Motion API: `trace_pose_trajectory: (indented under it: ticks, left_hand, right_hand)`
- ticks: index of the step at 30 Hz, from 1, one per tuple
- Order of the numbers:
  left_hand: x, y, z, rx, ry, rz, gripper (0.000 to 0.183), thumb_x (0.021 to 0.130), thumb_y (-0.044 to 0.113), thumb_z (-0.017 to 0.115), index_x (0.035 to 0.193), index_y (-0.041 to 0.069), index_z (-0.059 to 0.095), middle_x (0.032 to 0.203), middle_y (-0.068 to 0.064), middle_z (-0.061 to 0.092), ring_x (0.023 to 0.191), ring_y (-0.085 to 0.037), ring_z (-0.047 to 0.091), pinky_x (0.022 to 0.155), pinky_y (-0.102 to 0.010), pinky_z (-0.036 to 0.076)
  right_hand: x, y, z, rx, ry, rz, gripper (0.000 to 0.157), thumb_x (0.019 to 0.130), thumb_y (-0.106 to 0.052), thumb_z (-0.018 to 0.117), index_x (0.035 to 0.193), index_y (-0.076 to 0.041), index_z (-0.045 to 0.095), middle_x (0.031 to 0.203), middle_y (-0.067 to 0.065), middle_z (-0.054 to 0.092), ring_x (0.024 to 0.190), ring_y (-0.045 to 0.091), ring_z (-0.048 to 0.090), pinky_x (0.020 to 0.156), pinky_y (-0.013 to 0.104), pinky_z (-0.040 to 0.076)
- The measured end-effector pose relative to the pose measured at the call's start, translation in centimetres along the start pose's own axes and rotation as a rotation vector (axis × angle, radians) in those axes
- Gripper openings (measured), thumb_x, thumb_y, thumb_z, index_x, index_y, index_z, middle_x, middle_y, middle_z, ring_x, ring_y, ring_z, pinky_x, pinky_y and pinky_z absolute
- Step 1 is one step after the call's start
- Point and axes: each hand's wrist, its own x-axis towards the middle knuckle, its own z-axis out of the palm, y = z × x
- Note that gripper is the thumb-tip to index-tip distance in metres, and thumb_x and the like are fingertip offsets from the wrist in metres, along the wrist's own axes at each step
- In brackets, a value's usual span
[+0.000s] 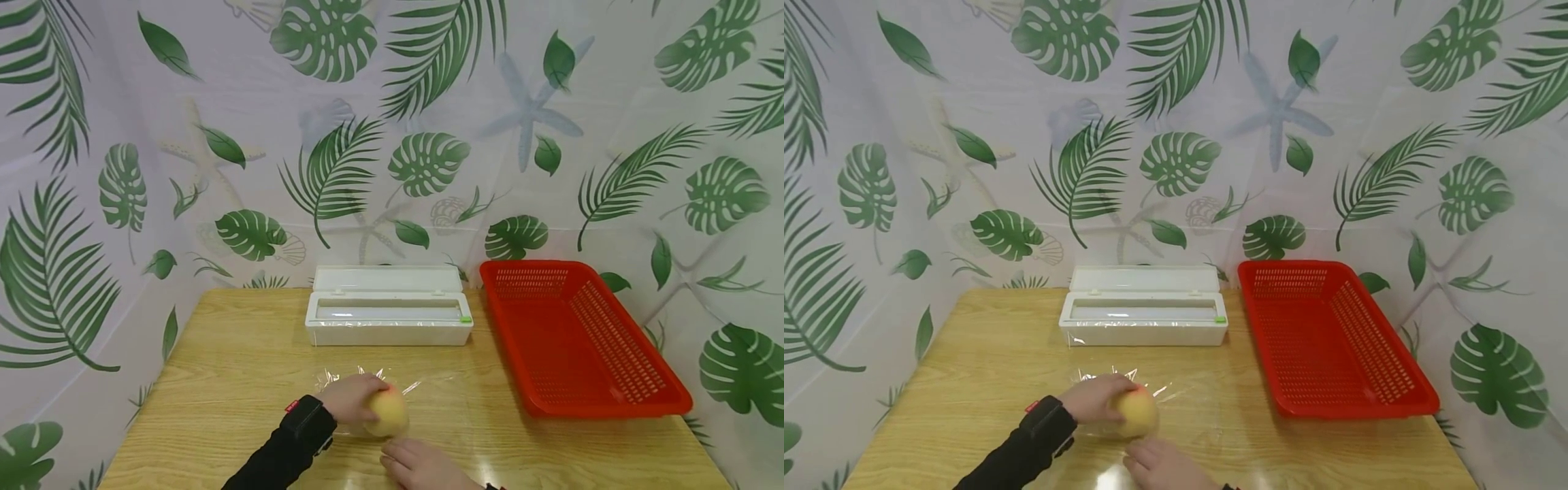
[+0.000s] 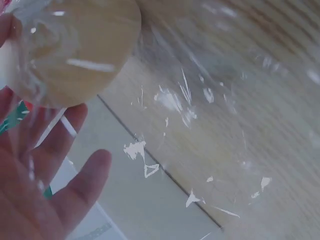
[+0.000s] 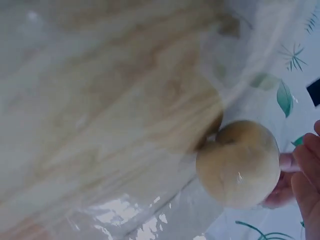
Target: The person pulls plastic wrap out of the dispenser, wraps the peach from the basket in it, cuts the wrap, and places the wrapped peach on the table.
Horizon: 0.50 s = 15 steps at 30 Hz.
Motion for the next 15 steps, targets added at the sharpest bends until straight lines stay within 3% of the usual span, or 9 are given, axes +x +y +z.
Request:
trace_pose_trajectory:
  ticks: [5, 9, 15]
  left_hand:
    - [1.0, -1.0, -0.3, -0.073, -0.073, -0.019, 0.044, 0.073, 0.02, 0.07, 0.113, 0.006, 0.057, 0.106, -0.002, 0.057, 0.095, -0.012, 0.052, 0.082, -0.025, 0.041]
    - [1.4, -1.2, -0.8, -0.098, -0.112, -0.017, 0.043, 0.075, 0.018, 0.069, 0.114, 0.004, 0.056, 0.106, -0.005, 0.056, 0.095, -0.015, 0.052, 0.083, -0.027, 0.041]
    - [1.9, -1.5, -0.9, -0.094, -0.126, -0.017, 0.043, 0.078, 0.018, 0.066, 0.117, 0.006, 0.055, 0.107, -0.006, 0.053, 0.095, -0.015, 0.051, 0.083, -0.028, 0.041]
  right_hand:
    - [-0.5, -0.6, 0.4, 0.045, -0.172, 0.067, 0.049, 0.093, -0.042, 0.035, 0.113, -0.003, 0.058, 0.117, 0.011, 0.054, 0.111, 0.021, 0.048, 0.09, 0.03, 0.038]
    - [-0.6, -0.9, 0.7, 0.089, -0.243, 0.162, 0.059, 0.092, -0.047, 0.031, 0.121, 0.0, 0.051, 0.126, 0.015, 0.047, 0.118, 0.024, 0.041, 0.092, 0.031, 0.036]
    - [-0.4, -0.5, 1.3, 0.059, -0.197, 0.234, 0.054, 0.083, -0.03, 0.055, 0.123, 0.004, 0.046, 0.131, 0.02, 0.039, 0.122, 0.029, 0.034, 0.094, 0.037, 0.035]
